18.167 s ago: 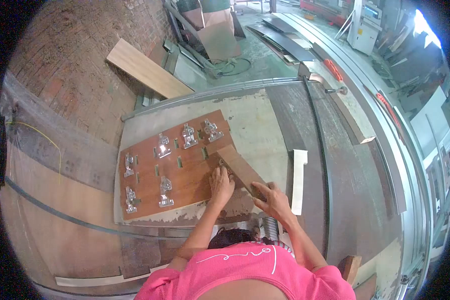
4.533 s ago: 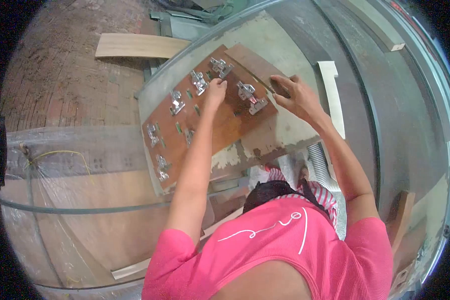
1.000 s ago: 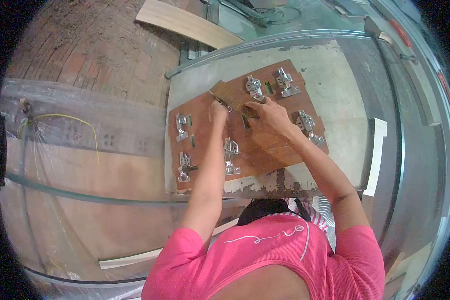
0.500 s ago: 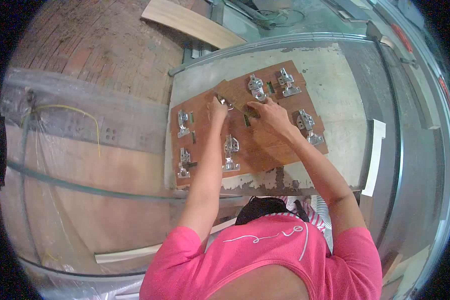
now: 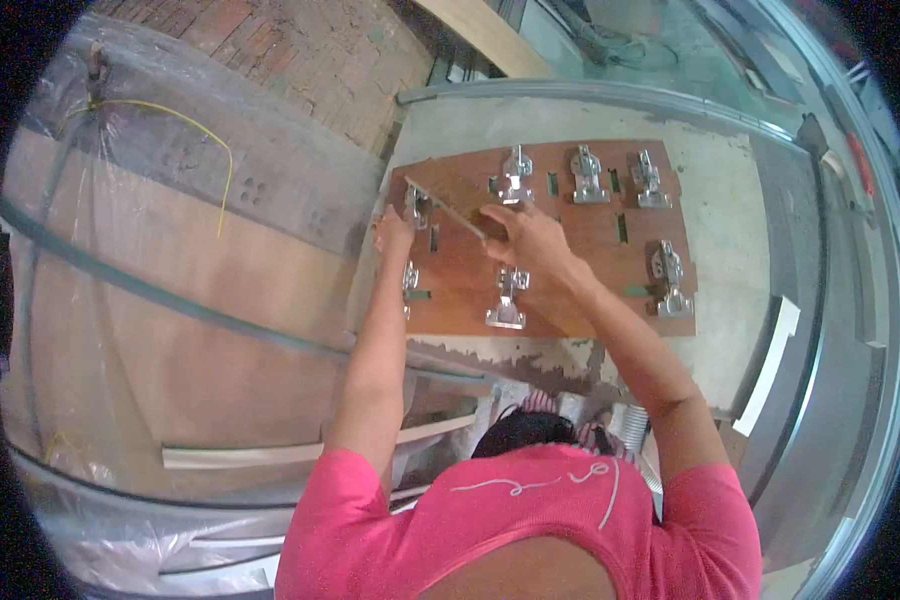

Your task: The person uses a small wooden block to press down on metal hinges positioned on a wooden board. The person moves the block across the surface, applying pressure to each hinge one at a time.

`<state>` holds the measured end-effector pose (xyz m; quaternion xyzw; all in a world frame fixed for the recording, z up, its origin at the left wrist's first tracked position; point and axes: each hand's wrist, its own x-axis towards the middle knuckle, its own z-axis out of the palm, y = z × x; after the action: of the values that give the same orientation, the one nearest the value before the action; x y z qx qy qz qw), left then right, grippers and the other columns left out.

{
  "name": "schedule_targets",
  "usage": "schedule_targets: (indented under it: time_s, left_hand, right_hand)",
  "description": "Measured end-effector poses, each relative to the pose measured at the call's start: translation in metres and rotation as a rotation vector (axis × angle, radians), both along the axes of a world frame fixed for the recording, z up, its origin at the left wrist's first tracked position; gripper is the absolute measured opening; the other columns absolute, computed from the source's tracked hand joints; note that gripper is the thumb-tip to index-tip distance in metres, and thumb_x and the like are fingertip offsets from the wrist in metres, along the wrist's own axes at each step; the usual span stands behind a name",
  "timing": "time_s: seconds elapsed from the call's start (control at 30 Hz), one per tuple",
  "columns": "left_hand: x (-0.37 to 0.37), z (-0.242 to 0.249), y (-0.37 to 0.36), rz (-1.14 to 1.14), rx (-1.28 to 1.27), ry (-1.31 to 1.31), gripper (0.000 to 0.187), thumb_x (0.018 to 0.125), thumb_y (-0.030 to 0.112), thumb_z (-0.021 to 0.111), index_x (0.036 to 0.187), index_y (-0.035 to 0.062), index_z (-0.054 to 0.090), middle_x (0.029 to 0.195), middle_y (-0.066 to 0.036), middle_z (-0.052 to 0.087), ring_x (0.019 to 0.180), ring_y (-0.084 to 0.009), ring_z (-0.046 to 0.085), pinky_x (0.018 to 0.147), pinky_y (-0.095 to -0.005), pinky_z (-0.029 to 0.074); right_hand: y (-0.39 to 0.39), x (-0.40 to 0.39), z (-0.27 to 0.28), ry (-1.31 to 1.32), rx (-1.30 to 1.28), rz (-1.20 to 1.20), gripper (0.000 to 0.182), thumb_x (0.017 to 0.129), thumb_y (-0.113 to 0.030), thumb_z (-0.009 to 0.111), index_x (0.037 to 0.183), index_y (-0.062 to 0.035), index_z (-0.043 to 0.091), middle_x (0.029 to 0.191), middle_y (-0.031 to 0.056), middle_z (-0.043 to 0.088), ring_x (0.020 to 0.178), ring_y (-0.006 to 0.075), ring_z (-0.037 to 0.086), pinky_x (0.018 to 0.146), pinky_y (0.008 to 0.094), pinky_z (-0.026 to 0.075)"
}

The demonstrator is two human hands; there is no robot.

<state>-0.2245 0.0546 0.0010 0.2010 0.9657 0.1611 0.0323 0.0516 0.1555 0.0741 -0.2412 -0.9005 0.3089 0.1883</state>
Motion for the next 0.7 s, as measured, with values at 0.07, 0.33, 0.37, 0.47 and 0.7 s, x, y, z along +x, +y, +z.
schedule_targets:
  time_s: [0.07,0.33,0.37,0.47,0.7]
  left_hand:
    - [-0.004,0.002,0.014,-0.021,-0.034,-0.033,0.049,0.087,0.039,0.058,0.125,0.0093,0.05,0.132,-0.02,0.046,0.126,-0.0392,0.039,0.096,-0.0574,0.035]
    - [-0.01,-0.017,0.015,-0.122,0.069,0.023,0.03,0.089,0.027,0.054,0.114,0.0113,0.06,0.115,-0.018,0.058,0.11,-0.0375,0.055,0.089,-0.0508,0.045]
    - [-0.008,-0.015,0.015,-0.116,0.075,0.018,0.03,0.089,0.027,0.054,0.114,0.0113,0.06,0.115,-0.018,0.058,0.11,-0.0375,0.055,0.089,-0.0508,0.045]
    - [-0.004,-0.011,0.013,-0.112,0.091,-0.002,0.029,0.088,0.024,0.054,0.114,0.012,0.06,0.116,-0.018,0.056,0.112,-0.0372,0.054,0.089,-0.0505,0.045]
    - [-0.006,-0.009,0.017,-0.127,0.141,-0.044,0.028,0.09,0.023,0.053,0.114,0.0123,0.06,0.122,-0.017,0.052,0.12,-0.0376,0.046,0.096,-0.0552,0.037]
  right_hand:
    - [0.0,-0.02,-0.01,0.008,0.046,0.026,0.057,0.075,-0.039,0.067,0.128,-0.0212,0.054,0.103,0.0235,0.059,0.092,0.0407,0.063,0.078,0.0483,0.052]
    - [-0.009,-0.054,-0.021,-0.129,0.097,0.037,0.058,0.079,-0.04,0.065,0.131,-0.0202,0.052,0.104,0.0231,0.058,0.092,0.0394,0.063,0.079,0.0473,0.051]
    - [-0.011,-0.054,-0.015,-0.134,0.104,0.042,0.058,0.079,-0.04,0.065,0.131,-0.0202,0.052,0.104,0.0231,0.058,0.092,0.0394,0.063,0.079,0.0473,0.051]
    - [-0.013,-0.055,-0.003,-0.209,0.001,0.039,0.055,0.08,-0.039,0.065,0.13,-0.0222,0.053,0.113,0.0208,0.057,0.101,0.0385,0.059,0.087,0.0448,0.048]
    - [-0.003,-0.056,0.002,-0.213,0.008,0.04,0.055,0.079,-0.037,0.065,0.131,-0.0214,0.053,0.11,0.0203,0.057,0.1,0.0372,0.06,0.086,0.0443,0.048]
